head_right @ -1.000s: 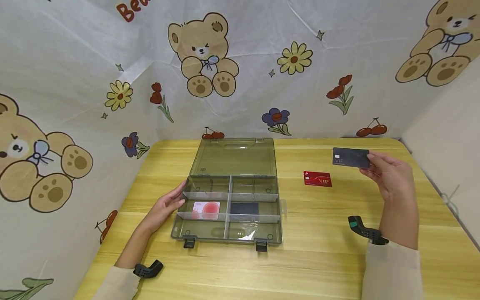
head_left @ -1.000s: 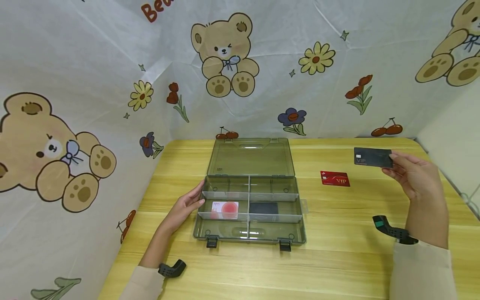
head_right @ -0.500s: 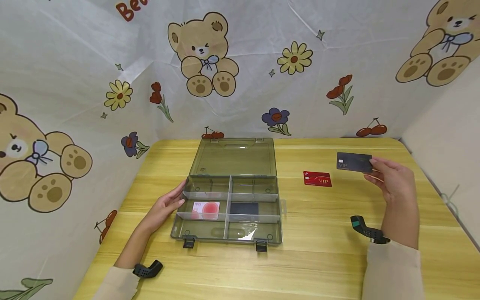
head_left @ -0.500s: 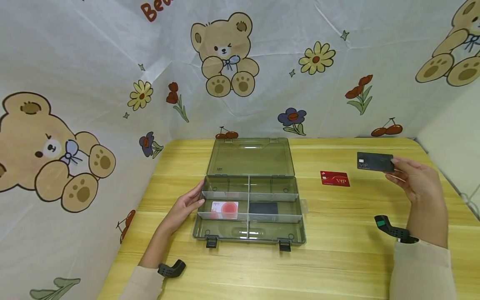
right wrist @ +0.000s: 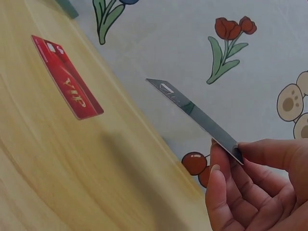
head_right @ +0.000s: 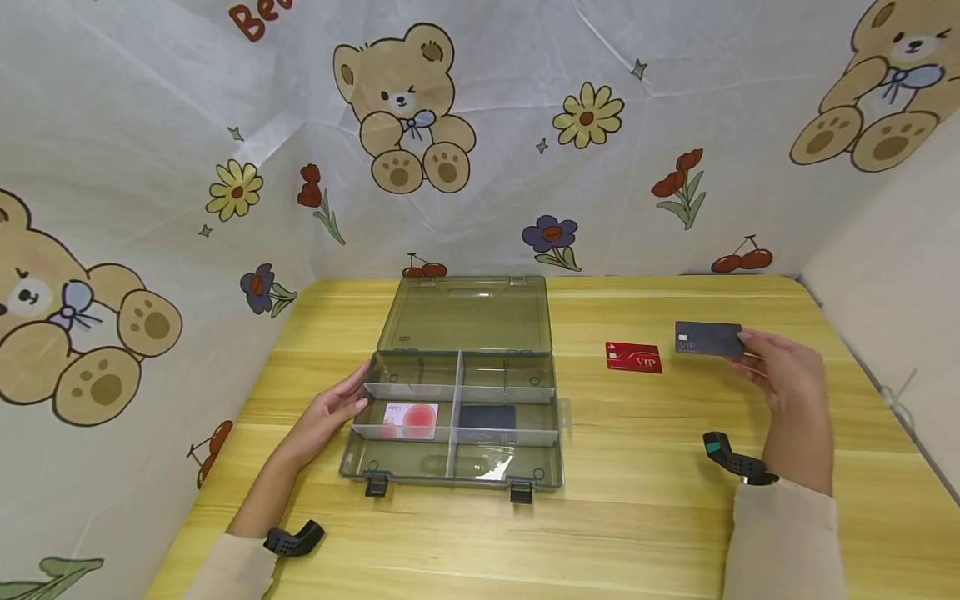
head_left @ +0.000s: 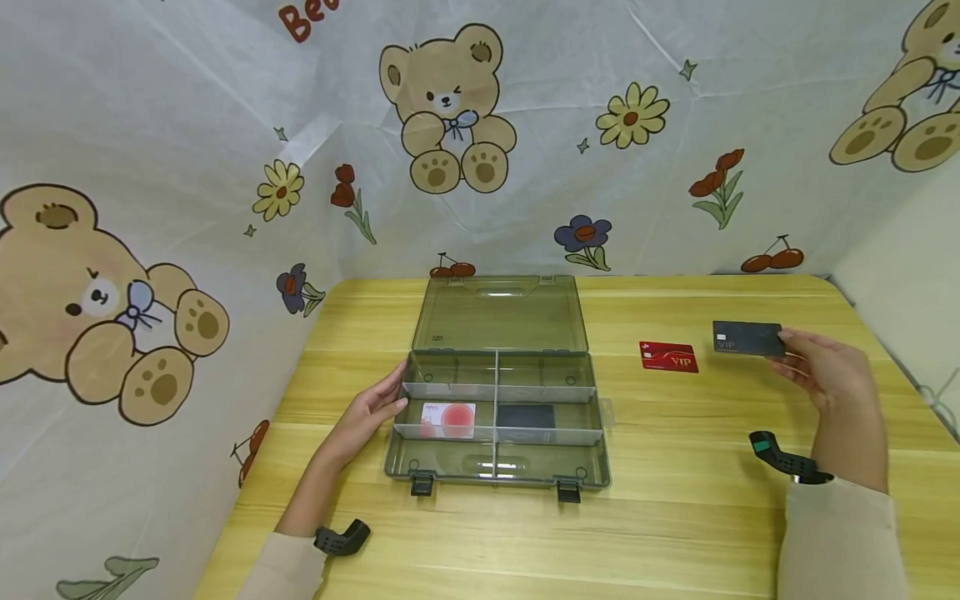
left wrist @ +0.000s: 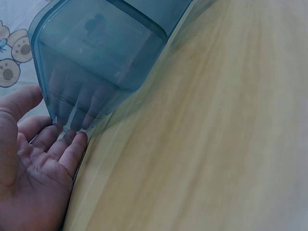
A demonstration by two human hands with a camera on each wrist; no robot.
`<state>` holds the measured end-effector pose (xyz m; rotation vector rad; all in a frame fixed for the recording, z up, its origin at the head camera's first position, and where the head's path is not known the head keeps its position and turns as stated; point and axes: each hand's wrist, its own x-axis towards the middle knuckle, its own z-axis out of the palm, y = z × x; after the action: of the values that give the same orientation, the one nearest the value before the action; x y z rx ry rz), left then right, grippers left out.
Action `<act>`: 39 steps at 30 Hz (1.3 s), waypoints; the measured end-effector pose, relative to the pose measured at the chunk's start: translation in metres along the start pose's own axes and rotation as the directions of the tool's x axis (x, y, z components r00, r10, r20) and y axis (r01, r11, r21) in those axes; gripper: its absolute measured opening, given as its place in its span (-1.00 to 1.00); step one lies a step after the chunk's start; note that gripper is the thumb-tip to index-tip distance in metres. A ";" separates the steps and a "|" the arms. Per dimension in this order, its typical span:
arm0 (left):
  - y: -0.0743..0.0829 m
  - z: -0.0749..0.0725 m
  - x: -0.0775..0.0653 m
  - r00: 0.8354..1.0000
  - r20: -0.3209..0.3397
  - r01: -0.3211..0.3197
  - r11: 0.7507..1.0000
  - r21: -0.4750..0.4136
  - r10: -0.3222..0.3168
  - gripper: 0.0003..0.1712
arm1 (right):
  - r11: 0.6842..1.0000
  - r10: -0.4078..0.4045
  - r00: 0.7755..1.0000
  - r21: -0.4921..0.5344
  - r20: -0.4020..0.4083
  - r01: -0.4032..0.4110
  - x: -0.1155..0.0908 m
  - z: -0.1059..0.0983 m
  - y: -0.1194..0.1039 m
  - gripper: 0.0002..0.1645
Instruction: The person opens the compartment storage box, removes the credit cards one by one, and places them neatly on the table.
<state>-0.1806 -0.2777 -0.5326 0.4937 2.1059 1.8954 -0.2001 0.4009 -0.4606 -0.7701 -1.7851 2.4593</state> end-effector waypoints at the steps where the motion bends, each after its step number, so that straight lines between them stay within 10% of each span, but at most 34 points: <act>1: 0.000 0.000 0.000 1.000 0.000 0.000 1.000 -0.001 0.000 -0.25 | 1.000 0.003 1.000 -0.009 -0.006 -0.003 0.001 -0.001 0.001 -0.90; 39: 0.000 0.000 0.000 1.000 -0.007 0.010 1.000 0.010 -0.010 -0.25 | 0.973 0.018 1.000 -0.229 -0.024 -0.023 0.017 0.001 0.024 -0.64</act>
<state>-0.1803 -0.2780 -0.5328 0.4782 2.1198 1.8846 -0.2085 0.3967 -0.4886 -0.8275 -2.0895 2.2719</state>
